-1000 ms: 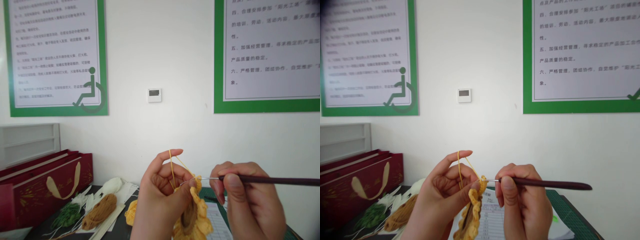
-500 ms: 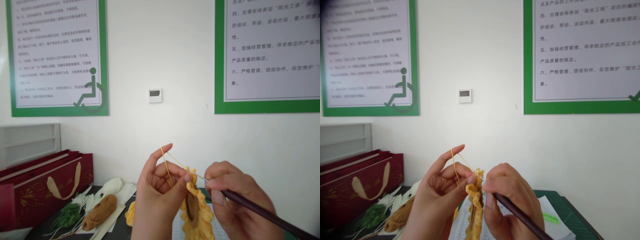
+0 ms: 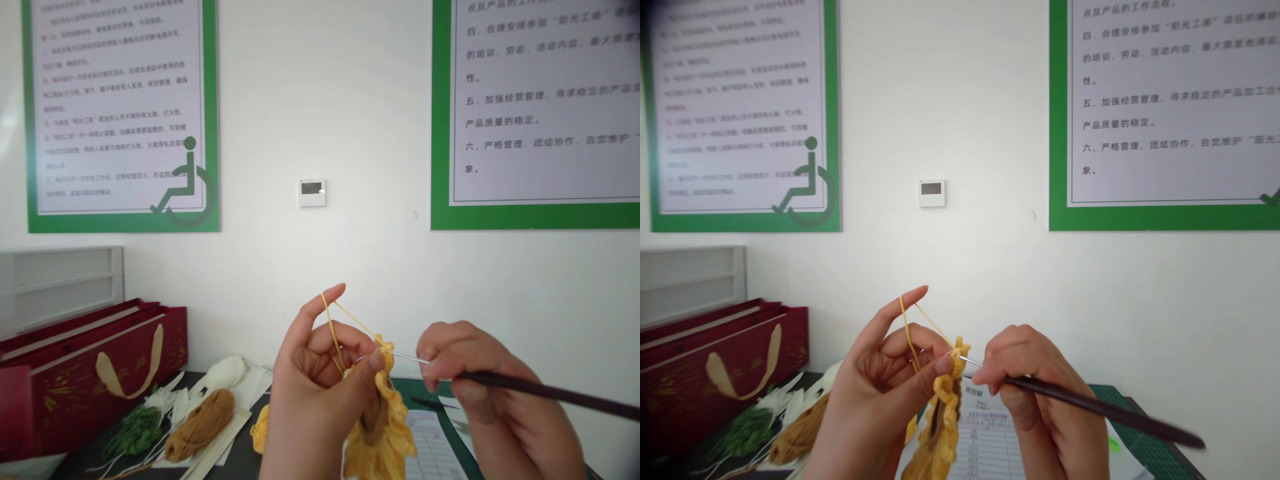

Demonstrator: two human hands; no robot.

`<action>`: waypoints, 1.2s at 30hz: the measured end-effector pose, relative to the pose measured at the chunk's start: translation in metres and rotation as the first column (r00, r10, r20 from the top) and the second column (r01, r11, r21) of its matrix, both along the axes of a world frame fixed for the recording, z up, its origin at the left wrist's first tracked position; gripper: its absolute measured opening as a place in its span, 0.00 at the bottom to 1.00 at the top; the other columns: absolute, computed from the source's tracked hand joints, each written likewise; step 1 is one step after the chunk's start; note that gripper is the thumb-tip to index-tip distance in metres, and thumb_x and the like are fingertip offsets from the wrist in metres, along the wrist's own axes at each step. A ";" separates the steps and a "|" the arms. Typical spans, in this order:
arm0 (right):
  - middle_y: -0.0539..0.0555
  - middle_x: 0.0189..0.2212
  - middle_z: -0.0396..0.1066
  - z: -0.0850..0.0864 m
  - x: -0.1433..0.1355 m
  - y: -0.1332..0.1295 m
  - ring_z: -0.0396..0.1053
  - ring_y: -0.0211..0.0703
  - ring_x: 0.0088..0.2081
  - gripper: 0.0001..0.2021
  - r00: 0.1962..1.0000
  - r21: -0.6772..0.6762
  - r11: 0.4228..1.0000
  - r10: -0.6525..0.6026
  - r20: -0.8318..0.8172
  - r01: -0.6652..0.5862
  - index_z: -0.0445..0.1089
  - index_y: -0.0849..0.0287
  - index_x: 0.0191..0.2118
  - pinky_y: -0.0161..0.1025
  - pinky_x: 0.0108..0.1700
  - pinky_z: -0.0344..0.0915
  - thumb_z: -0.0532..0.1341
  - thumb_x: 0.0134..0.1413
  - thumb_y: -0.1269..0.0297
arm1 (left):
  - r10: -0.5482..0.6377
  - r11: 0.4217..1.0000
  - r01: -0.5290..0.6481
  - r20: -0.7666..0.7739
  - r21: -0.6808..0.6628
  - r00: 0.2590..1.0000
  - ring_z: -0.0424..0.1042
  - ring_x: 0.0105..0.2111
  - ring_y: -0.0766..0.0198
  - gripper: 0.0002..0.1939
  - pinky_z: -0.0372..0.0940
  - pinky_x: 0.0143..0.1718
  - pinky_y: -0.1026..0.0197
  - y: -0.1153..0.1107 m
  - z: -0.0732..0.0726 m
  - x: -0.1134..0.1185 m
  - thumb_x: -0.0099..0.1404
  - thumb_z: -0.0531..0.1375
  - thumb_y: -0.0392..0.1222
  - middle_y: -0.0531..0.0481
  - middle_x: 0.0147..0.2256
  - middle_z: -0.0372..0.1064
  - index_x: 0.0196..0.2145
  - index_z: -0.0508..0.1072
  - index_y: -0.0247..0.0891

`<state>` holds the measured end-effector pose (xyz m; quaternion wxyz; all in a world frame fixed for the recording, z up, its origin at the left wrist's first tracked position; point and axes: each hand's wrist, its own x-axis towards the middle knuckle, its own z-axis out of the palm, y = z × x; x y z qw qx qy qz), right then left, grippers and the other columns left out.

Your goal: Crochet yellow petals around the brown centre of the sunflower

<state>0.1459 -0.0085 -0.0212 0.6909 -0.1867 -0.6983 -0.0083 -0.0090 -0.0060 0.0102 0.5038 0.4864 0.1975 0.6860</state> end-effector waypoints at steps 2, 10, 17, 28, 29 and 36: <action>0.51 0.28 0.69 -0.002 -0.005 0.001 0.69 0.40 0.30 0.11 0.985 -0.087 0.989 0.107 -0.134 -0.119 0.72 0.52 0.39 0.37 0.32 0.68 0.54 0.72 0.61 | -0.070 0.997 0.070 0.001 -0.016 0.998 0.70 0.22 0.68 0.37 0.67 0.26 0.67 0.002 0.001 -0.003 0.52 0.74 0.28 0.55 0.25 0.75 0.59 0.71 0.38; 0.50 0.26 0.66 -0.003 -0.010 0.002 0.63 0.37 0.26 0.12 0.931 -0.169 0.958 0.168 -0.325 -0.232 0.72 0.54 0.37 0.35 0.27 0.63 0.55 0.71 0.59 | -0.179 0.983 0.178 -0.027 -0.035 0.983 0.70 0.23 0.67 0.34 0.67 0.27 0.65 0.003 0.000 -0.004 0.52 0.74 0.28 0.55 0.25 0.74 0.55 0.73 0.39; 0.47 0.21 0.60 -0.004 -0.010 0.009 0.57 0.35 0.21 0.15 0.879 -0.239 0.900 0.249 -0.407 -0.365 0.69 0.55 0.34 0.32 0.21 0.54 0.53 0.72 0.58 | -0.282 0.958 0.277 -0.070 -0.074 0.957 0.68 0.23 0.68 0.30 0.66 0.25 0.67 0.002 0.003 -0.005 0.50 0.74 0.28 0.54 0.25 0.73 0.51 0.75 0.39; 0.47 0.21 0.62 -0.003 -0.015 0.016 0.58 0.34 0.21 0.12 0.793 -0.288 0.773 0.411 -0.451 -0.565 0.71 0.54 0.36 0.30 0.23 0.60 0.58 0.68 0.53 | -0.347 0.937 0.346 -0.025 -0.038 0.938 0.71 0.26 0.67 0.29 0.66 0.31 0.64 0.005 -0.001 -0.006 0.52 0.77 0.33 0.53 0.27 0.74 0.50 0.76 0.39; 0.47 0.23 0.65 -0.004 -0.015 0.018 0.60 0.34 0.22 0.10 0.802 -0.280 0.781 0.423 -0.422 -0.559 0.72 0.53 0.38 0.30 0.23 0.61 0.60 0.67 0.54 | -0.331 0.943 0.330 -0.029 -0.036 0.943 0.71 0.26 0.67 0.30 0.66 0.31 0.64 0.005 -0.001 -0.006 0.52 0.78 0.34 0.53 0.27 0.73 0.51 0.76 0.39; 0.53 0.37 0.75 -0.008 -0.018 0.025 0.75 0.42 0.37 0.04 0.861 -0.088 0.884 0.419 -0.287 -0.460 0.74 0.52 0.39 0.38 0.37 0.75 0.68 0.61 0.61 | -0.307 0.951 0.306 -0.012 -0.045 0.952 0.71 0.27 0.68 0.30 0.67 0.31 0.64 0.003 -0.003 -0.005 0.52 0.77 0.32 0.54 0.29 0.74 0.51 0.77 0.40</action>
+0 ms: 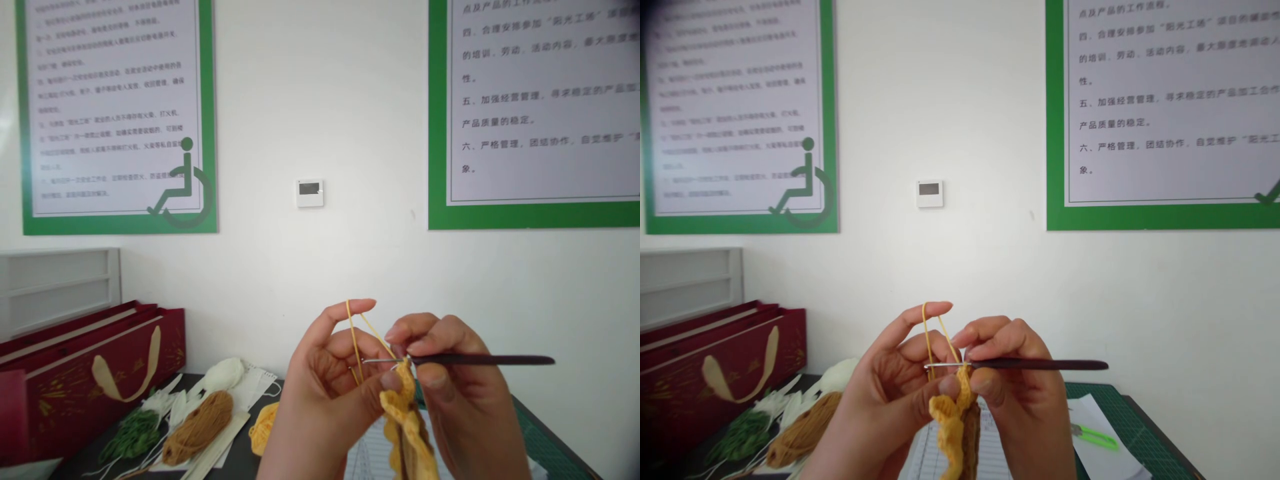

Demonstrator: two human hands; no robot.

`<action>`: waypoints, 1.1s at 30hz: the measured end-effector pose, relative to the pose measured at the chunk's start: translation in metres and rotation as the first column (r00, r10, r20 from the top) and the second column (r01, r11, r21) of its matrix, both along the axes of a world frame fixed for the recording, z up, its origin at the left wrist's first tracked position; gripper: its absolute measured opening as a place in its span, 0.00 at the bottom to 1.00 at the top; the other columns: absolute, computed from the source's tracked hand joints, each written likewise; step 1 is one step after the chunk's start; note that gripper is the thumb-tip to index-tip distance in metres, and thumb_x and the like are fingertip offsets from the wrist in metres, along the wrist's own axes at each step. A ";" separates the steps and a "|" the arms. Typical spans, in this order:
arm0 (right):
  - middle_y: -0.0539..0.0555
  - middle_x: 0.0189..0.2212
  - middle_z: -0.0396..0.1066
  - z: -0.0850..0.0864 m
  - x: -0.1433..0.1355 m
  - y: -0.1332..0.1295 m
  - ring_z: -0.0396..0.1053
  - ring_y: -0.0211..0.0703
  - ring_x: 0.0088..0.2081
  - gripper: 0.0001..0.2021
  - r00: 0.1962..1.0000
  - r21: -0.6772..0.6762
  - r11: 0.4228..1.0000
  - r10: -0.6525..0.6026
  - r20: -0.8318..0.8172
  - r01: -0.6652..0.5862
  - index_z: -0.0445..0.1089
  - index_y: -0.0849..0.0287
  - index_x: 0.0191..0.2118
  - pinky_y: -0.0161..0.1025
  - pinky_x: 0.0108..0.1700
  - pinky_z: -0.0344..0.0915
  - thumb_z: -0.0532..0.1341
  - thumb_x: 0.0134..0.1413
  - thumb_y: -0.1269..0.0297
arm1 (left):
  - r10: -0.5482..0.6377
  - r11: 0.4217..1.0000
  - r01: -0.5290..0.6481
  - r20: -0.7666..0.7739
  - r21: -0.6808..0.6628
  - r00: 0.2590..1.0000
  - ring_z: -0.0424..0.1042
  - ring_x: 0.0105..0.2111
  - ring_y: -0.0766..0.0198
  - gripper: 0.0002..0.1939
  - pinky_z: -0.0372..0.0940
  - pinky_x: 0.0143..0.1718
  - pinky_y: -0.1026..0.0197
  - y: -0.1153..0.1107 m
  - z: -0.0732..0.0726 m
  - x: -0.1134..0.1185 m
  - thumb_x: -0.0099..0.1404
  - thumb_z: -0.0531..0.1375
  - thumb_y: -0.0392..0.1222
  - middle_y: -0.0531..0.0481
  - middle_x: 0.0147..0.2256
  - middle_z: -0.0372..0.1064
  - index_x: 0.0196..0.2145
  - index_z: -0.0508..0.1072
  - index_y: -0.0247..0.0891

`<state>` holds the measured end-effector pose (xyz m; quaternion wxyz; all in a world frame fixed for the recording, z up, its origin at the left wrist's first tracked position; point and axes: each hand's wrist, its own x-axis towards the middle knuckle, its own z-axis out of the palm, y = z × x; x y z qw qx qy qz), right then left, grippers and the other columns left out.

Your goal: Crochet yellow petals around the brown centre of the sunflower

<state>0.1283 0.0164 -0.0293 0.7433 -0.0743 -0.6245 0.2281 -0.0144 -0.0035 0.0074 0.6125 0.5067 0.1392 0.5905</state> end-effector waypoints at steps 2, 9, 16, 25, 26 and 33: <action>0.52 0.36 0.75 0.000 -0.003 -0.002 0.75 0.42 0.36 0.02 0.999 0.010 0.999 0.050 -0.007 -0.050 0.73 0.51 0.41 0.39 0.36 0.75 0.65 0.64 0.61 | -0.009 1.000 0.009 0.007 -0.003 1.000 0.71 0.27 0.69 0.29 0.67 0.31 0.65 -0.001 0.000 0.000 0.52 0.77 0.31 0.54 0.29 0.75 0.51 0.77 0.40; 0.50 0.32 0.74 -0.001 -0.006 -0.001 0.74 0.40 0.34 0.05 0.996 0.010 1.000 -0.025 -0.083 0.026 0.69 0.51 0.41 0.37 0.35 0.73 0.60 0.69 0.58 | 0.048 0.998 -0.049 -0.017 -0.034 0.999 0.71 0.25 0.68 0.29 0.65 0.29 0.65 -0.002 0.002 0.002 0.50 0.78 0.33 0.54 0.26 0.75 0.50 0.77 0.38; 0.48 0.28 0.76 0.003 0.001 -0.004 0.74 0.40 0.33 0.09 0.995 0.028 0.996 -0.079 -0.067 0.081 0.67 0.51 0.41 0.37 0.36 0.71 0.58 0.70 0.53 | 0.068 0.995 -0.069 -0.012 -0.074 0.998 0.70 0.23 0.68 0.29 0.64 0.27 0.66 -0.003 0.003 0.002 0.48 0.78 0.32 0.54 0.24 0.76 0.48 0.78 0.36; 0.50 0.32 0.80 0.011 0.011 -0.014 0.78 0.41 0.35 0.06 0.981 0.182 0.966 -0.191 0.021 0.184 0.67 0.53 0.44 0.41 0.39 0.73 0.58 0.71 0.58 | 0.078 0.995 -0.078 -0.015 -0.054 0.997 0.71 0.24 0.66 0.28 0.66 0.27 0.64 -0.004 0.003 0.002 0.49 0.77 0.31 0.54 0.24 0.75 0.48 0.77 0.35; 0.50 0.32 0.80 0.012 0.010 -0.015 0.78 0.42 0.35 0.06 0.980 0.187 0.963 -0.200 0.015 0.193 0.67 0.53 0.44 0.41 0.39 0.74 0.59 0.71 0.58 | 0.075 0.996 -0.076 -0.020 -0.054 0.997 0.71 0.24 0.66 0.28 0.67 0.28 0.64 -0.004 0.002 0.001 0.50 0.77 0.31 0.54 0.24 0.75 0.48 0.77 0.35; 0.51 0.34 0.81 0.011 0.008 -0.017 0.79 0.43 0.36 0.04 0.964 0.238 0.937 -0.266 0.005 0.257 0.69 0.55 0.44 0.42 0.39 0.75 0.61 0.69 0.61 | 0.070 0.997 -0.071 -0.029 -0.025 0.997 0.73 0.26 0.64 0.26 0.68 0.30 0.62 -0.004 0.000 0.000 0.54 0.75 0.31 0.53 0.25 0.75 0.51 0.76 0.35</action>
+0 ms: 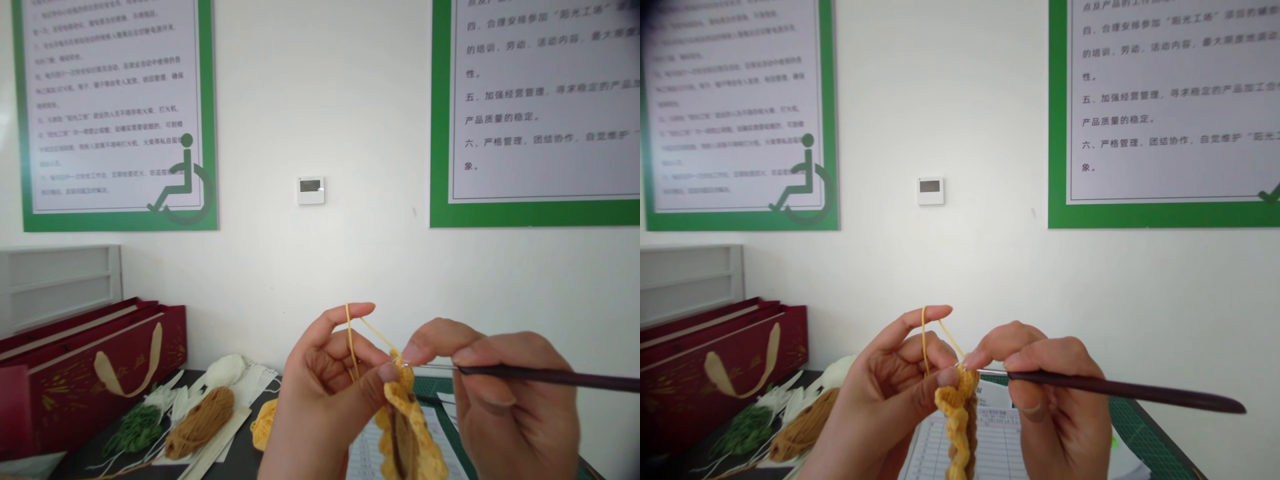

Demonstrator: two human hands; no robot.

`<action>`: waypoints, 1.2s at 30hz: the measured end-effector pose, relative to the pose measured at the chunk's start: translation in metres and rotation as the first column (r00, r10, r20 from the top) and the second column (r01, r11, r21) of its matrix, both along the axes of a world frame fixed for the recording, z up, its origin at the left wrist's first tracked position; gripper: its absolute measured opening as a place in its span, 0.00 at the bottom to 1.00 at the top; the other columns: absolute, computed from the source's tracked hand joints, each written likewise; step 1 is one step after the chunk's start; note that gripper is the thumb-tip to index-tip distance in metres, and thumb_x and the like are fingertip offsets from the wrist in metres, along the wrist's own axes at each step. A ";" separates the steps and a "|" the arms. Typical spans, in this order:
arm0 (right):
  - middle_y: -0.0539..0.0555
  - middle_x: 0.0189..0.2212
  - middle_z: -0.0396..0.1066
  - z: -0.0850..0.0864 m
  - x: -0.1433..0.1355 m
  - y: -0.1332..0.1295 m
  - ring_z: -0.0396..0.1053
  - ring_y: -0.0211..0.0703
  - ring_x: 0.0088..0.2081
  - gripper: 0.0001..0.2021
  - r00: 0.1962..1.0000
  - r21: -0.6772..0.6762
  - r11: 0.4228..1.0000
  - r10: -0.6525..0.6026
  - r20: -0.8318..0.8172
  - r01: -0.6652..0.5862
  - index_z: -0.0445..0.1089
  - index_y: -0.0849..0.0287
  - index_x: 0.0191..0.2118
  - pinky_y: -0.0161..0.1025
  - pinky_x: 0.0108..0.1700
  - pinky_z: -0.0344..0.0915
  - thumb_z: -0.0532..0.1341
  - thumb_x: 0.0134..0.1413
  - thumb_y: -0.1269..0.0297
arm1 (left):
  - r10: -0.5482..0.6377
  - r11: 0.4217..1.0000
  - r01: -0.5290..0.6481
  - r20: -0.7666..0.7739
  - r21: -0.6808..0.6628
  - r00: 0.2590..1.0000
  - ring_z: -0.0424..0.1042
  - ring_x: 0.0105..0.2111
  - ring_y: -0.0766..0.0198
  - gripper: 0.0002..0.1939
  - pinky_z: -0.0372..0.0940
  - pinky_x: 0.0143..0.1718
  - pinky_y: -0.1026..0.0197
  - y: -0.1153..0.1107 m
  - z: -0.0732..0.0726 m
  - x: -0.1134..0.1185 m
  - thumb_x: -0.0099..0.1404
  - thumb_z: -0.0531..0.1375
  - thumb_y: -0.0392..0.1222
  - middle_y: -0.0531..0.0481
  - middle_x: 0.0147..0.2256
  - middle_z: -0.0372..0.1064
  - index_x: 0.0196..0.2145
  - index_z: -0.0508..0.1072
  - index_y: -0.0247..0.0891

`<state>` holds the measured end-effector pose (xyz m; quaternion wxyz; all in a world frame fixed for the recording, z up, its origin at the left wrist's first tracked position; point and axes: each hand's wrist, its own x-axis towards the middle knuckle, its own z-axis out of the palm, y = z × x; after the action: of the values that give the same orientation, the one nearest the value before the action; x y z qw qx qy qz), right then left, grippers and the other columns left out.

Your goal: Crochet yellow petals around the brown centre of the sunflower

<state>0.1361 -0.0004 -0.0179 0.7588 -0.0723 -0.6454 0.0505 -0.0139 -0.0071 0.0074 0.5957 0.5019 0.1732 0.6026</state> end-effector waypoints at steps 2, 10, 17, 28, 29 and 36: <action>0.52 0.35 0.81 -0.002 0.001 0.000 0.79 0.43 0.36 0.03 1.000 0.045 0.999 -0.029 0.007 0.029 0.70 0.55 0.45 0.43 0.37 0.76 0.62 0.68 0.64 | -0.002 1.000 0.002 0.007 0.001 1.000 0.73 0.26 0.63 0.26 0.68 0.30 0.61 0.001 -0.001 0.000 0.54 0.75 0.31 0.52 0.26 0.75 0.51 0.76 0.35; 0.54 0.40 0.82 -0.001 0.002 0.000 0.81 0.45 0.38 0.08 0.981 0.196 0.964 -0.190 0.038 0.179 0.73 0.59 0.47 0.48 0.38 0.78 0.63 0.64 0.73 | -0.031 0.999 0.032 0.035 -0.030 0.999 0.72 0.24 0.65 0.26 0.69 0.28 0.63 0.000 0.001 0.001 0.54 0.74 0.31 0.52 0.26 0.74 0.51 0.77 0.33; 0.56 0.42 0.82 -0.013 0.002 0.007 0.80 0.51 0.39 0.18 0.972 0.283 0.932 -0.234 -0.008 0.226 0.74 0.61 0.48 0.53 0.39 0.78 0.61 0.55 0.84 | -0.029 0.999 0.031 0.049 -0.035 0.998 0.71 0.25 0.66 0.25 0.69 0.27 0.64 -0.003 0.001 0.002 0.54 0.74 0.30 0.52 0.26 0.75 0.50 0.77 0.33; 0.56 0.39 0.82 -0.009 -0.010 0.012 0.80 0.49 0.35 0.10 0.971 0.299 0.925 -0.205 -0.127 0.234 0.77 0.61 0.44 0.46 0.31 0.76 0.65 0.57 0.78 | 0.019 1.000 -0.020 0.076 0.011 0.997 0.72 0.24 0.66 0.25 0.69 0.28 0.64 -0.004 -0.001 0.007 0.55 0.75 0.33 0.53 0.25 0.75 0.50 0.76 0.35; 0.56 0.38 0.82 -0.008 -0.011 0.012 0.80 0.49 0.35 0.09 0.969 0.292 0.928 -0.198 -0.148 0.234 0.77 0.60 0.44 0.46 0.31 0.75 0.66 0.58 0.75 | 0.044 0.999 -0.046 0.079 0.019 0.996 0.72 0.24 0.66 0.26 0.68 0.28 0.65 -0.005 -0.001 0.007 0.54 0.75 0.32 0.53 0.25 0.75 0.50 0.76 0.35; 0.55 0.35 0.82 -0.012 -0.018 0.008 0.80 0.49 0.35 0.05 0.964 0.139 0.984 -0.072 -0.255 0.110 0.75 0.57 0.43 0.48 0.35 0.74 0.66 0.62 0.70 | 0.160 0.985 -0.164 0.073 0.048 0.984 0.73 0.25 0.67 0.24 0.67 0.28 0.66 -0.010 0.000 0.011 0.55 0.74 0.30 0.54 0.25 0.76 0.49 0.76 0.36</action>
<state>0.1181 0.0080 -0.0301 0.8386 -0.0369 -0.5430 -0.0250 -0.0025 -0.0176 0.0075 0.5366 0.4810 0.1764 0.6705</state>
